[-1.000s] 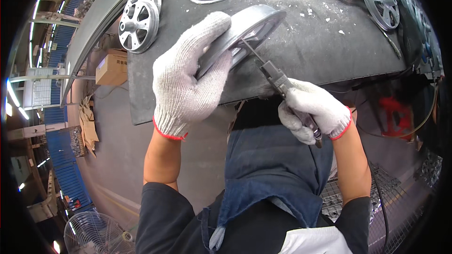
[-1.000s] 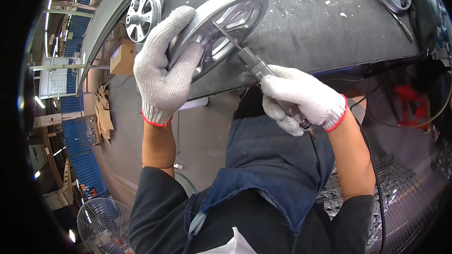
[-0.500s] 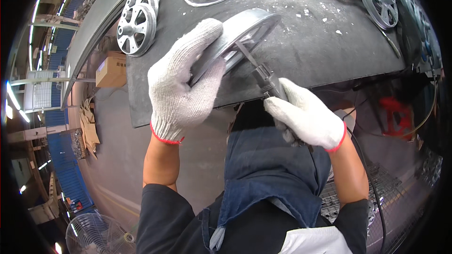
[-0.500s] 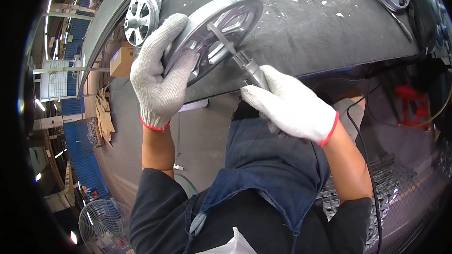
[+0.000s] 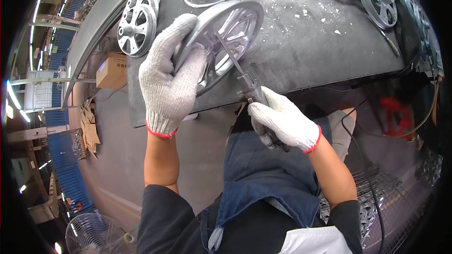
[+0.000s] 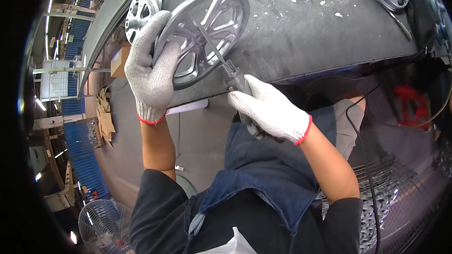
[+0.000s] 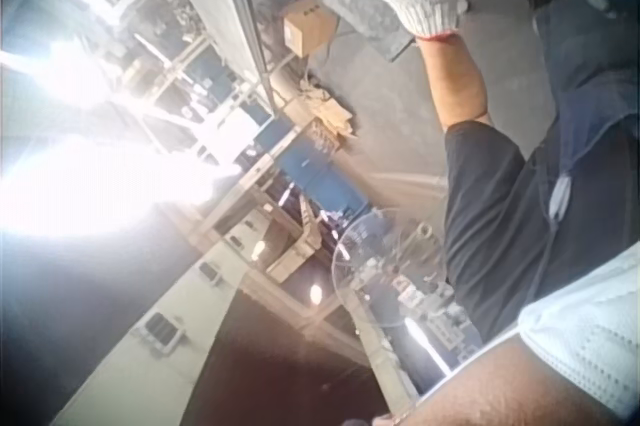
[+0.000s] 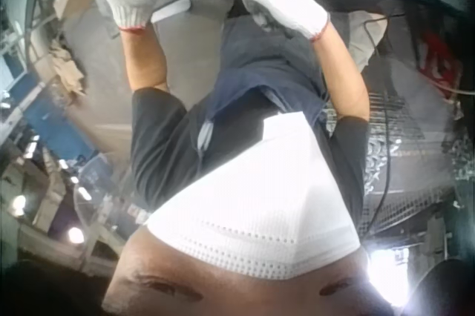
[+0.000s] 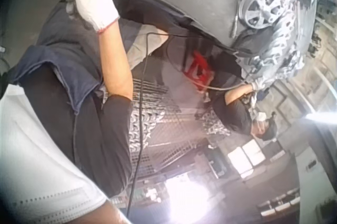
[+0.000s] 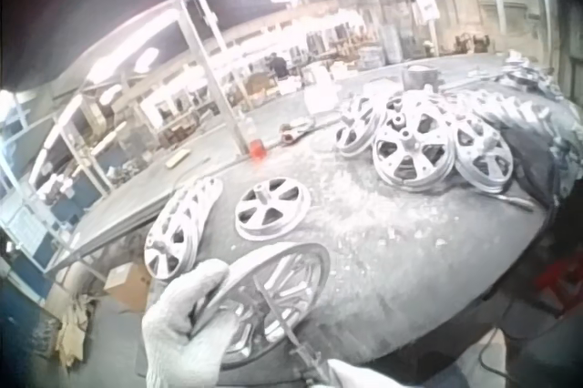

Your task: Deburring the edges of metal wheel covers using a handheld pneumatic tool.

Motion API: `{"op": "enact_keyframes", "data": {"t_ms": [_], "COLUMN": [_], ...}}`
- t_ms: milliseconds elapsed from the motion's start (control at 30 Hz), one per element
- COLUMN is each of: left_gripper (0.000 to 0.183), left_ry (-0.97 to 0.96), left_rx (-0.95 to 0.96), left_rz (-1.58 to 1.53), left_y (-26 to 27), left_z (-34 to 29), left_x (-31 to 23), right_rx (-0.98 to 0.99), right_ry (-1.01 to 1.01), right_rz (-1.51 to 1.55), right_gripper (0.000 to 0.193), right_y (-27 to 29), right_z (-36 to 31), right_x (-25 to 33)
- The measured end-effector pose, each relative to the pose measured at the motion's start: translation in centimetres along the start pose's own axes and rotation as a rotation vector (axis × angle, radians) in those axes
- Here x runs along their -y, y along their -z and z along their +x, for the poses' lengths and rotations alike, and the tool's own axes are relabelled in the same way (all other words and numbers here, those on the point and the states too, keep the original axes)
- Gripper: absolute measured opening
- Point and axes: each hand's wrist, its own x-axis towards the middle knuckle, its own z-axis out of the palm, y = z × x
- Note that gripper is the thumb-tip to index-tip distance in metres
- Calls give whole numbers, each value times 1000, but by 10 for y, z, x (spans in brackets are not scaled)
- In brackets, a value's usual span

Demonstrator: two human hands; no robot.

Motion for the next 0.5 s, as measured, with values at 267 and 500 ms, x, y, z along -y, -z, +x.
{"op": "enact_keyframes", "data": {"t_ms": [267, 500], "left_gripper": [51, 53], "left_ry": [124, 218], "left_rx": [-92, -80], "left_rz": [-29, -196], "left_y": [5, 27], "left_z": [-1, -20], "left_x": [12, 19], "right_rx": [-357, -131], "right_ry": [216, 192], "right_rz": [-620, -299], "right_gripper": [47, 72], "right_y": [-1, 17], "right_z": [9, -13], "right_x": [7, 5]}}
